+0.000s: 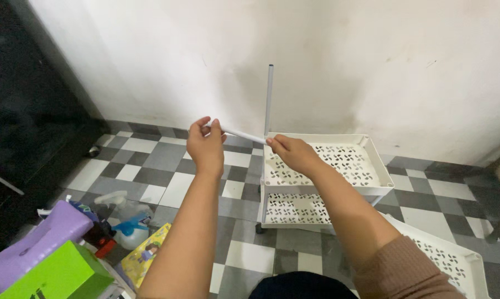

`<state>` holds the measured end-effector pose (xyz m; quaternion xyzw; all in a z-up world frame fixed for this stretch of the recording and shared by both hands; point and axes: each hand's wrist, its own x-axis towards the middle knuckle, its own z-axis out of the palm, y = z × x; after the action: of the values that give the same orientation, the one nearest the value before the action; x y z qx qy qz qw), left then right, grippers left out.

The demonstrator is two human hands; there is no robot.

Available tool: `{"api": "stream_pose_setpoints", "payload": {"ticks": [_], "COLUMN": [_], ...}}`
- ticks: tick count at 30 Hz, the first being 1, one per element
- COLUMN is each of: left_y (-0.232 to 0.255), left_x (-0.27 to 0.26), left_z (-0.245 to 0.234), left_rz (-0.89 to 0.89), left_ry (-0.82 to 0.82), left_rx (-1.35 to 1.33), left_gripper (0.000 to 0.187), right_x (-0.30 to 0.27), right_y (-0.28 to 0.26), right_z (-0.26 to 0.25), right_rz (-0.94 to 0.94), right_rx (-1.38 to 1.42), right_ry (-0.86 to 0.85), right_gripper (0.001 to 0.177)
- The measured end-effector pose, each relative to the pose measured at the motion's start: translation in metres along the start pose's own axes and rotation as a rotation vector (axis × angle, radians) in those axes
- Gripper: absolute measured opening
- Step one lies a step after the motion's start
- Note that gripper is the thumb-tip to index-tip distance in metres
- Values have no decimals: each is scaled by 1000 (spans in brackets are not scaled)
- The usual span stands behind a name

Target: The person assembles a white plastic storage rack by inserting metal poles into corner holes and stacking perforated trays. They repeatedly insert and remove poles to adjust the structure, then place trays onto the frame.

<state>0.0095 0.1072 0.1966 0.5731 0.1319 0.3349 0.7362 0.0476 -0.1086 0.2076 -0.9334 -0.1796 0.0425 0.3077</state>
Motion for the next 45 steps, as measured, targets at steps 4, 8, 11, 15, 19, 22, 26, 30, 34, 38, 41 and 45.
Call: {"api": "stream_pose_setpoints", "payload": {"ticks": [4,8,11,15,19,22,26,30,34,38,41,45], "left_y": [5,3,0,-1,-2,0,8,12,4,-14,-31,-50], "left_x": [-7,-7,-10,-19,-31,-37,-46,-63,-86,-112,-135,-174], "left_z": [1,-1,-1,3,7,11,19,35,60,91,124,175], "left_rz": [-73,-10,32,38,41,50,22,54,139,283,298,295], "left_ry": [119,219,264,287,270,269,257,129,-70,-300,-458,-655], "left_rx": [-106,-177,-183,-213,-230,-208,-200,-201,142,431,434,397], "left_gripper": [33,32,30,25,24,24,25,26,44,63,75,87], "right_x": [-2,-9,-20,-30,-39,-45,-51,-55,-70,-104,-136,-194], "right_y": [6,34,57,67,67,68,75,92,124,159,194,246], "right_z": [2,1,1,1,-6,-18,-32,-50,-84,-123,-151,-181], "right_rz": [-251,-362,-152,-6,13,-68,-46,-75,-61,127,265,201], "right_rx": [-88,-118,-84,50,-51,-19,29,152,196,236,76,-76], "right_ry": [249,692,574,407,453,470,452,524,612,681,732,891], "right_gripper": [42,37,41,44,43,45,44,53,65,70,72,68]}}
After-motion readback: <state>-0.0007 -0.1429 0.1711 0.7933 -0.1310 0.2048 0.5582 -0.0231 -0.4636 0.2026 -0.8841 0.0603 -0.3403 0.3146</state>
